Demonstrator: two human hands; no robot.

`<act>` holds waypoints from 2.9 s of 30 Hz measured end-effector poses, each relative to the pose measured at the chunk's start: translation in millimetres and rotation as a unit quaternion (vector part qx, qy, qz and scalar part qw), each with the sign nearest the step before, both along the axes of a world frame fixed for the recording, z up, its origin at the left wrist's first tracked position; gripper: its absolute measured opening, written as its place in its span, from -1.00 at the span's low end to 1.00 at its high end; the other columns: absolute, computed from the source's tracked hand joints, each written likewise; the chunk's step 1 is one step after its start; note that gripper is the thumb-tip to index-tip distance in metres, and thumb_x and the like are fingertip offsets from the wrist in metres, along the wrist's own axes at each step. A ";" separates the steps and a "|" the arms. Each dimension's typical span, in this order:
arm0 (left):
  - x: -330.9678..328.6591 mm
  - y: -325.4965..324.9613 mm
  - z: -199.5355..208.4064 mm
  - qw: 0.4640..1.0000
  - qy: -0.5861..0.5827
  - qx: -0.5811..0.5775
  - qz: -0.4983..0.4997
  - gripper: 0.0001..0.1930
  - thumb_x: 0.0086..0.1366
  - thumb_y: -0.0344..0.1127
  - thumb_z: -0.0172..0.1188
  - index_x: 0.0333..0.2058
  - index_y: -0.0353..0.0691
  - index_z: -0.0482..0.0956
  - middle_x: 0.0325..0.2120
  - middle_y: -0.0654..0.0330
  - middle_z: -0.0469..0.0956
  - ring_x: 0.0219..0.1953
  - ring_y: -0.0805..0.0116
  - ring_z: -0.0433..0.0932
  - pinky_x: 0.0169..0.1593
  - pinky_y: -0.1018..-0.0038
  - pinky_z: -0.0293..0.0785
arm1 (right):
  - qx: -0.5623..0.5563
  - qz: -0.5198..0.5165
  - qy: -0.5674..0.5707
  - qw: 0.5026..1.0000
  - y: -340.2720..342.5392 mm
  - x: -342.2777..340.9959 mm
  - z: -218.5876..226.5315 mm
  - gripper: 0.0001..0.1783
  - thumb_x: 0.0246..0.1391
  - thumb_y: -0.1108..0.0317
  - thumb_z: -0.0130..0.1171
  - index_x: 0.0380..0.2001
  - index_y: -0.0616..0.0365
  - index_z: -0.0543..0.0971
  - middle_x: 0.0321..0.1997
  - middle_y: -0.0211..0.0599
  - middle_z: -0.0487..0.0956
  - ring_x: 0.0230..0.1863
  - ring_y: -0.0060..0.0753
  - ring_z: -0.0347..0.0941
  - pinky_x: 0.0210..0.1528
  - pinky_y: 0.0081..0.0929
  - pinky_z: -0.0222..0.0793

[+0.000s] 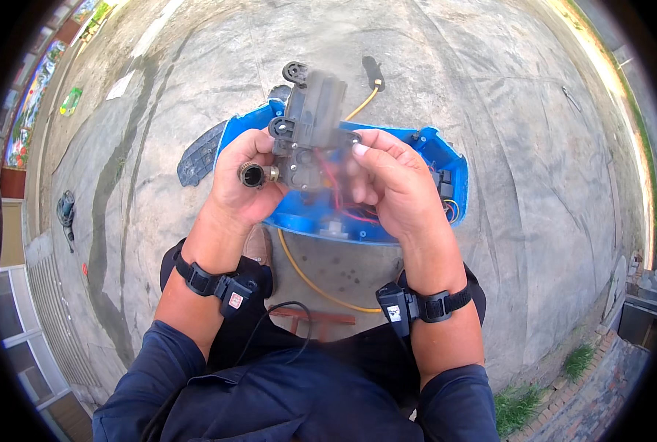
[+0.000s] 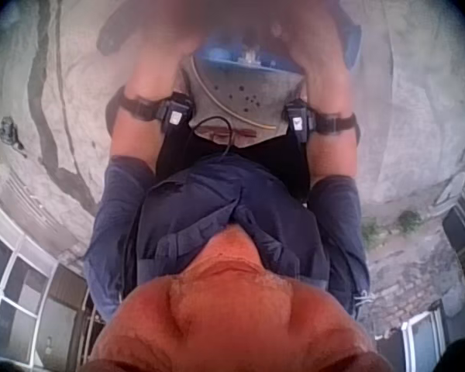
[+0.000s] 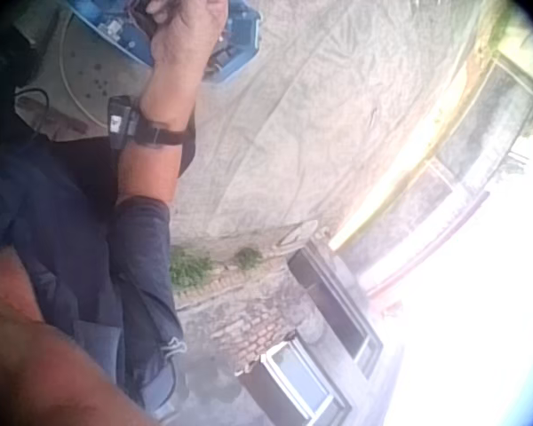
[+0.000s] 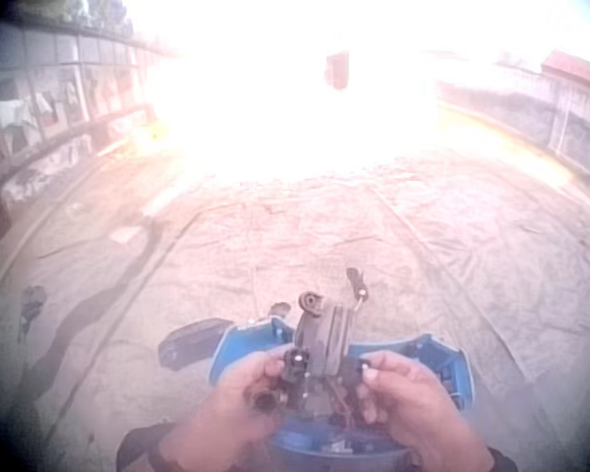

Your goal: The person uses snips to cut a wire on a water pump, handles the pump components, and works on the internal wiring and battery inside a blue plastic housing.

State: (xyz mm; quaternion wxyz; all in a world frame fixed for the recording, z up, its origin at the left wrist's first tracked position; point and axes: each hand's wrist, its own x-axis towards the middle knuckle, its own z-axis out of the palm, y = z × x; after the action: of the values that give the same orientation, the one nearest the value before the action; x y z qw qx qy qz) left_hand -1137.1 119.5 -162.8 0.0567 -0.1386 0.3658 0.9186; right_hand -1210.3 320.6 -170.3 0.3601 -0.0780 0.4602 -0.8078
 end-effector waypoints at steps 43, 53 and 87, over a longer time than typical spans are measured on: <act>0.9 0.1 2.0 1.000 0.012 0.001 0.002 -0.50 0.33 -0.20 -0.12 0.14 -0.34 0.48 -0.14 0.10 0.62 -0.19 0.28 0.60 -0.23 0.36 0.51 | 0.002 0.001 -0.002 1.000 -0.4 0.1 0.6 -0.74 0.25 0.37 0.15 -0.04 0.24 0.55 -0.44 -0.45 0.56 -0.60 -0.69 0.37 -0.58 -0.73 0.18; 1.2 -4.8 -4.7 1.000 0.009 -0.007 -0.017 -0.49 0.29 -0.18 -0.09 0.13 -0.31 0.49 -0.17 0.10 0.62 -0.24 0.27 0.59 -0.30 0.34 0.49 | -0.009 0.009 0.006 1.000 0.5 -0.8 -1.7 -0.74 0.24 0.37 0.15 -0.05 0.26 0.54 -0.44 -0.43 0.57 -0.60 -0.70 0.36 -0.58 -0.73 0.20; 1.1 -4.6 -5.5 1.000 0.002 -0.015 -0.007 -0.48 0.27 -0.20 -0.07 0.14 -0.32 0.50 -0.17 0.10 0.60 -0.24 0.25 0.56 -0.26 0.33 0.49 | 0.006 0.007 0.009 1.000 1.1 -0.6 -2.5 -0.75 0.24 0.35 0.16 -0.06 0.23 0.55 -0.44 -0.46 0.55 -0.59 -0.68 0.38 -0.57 -0.73 0.16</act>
State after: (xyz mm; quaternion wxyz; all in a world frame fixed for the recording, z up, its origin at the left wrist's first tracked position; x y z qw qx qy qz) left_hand -1136.0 114.9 -168.3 0.0607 -0.1352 0.3806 0.9128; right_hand -1210.9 321.7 -172.8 0.3618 -0.0859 0.4675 -0.8020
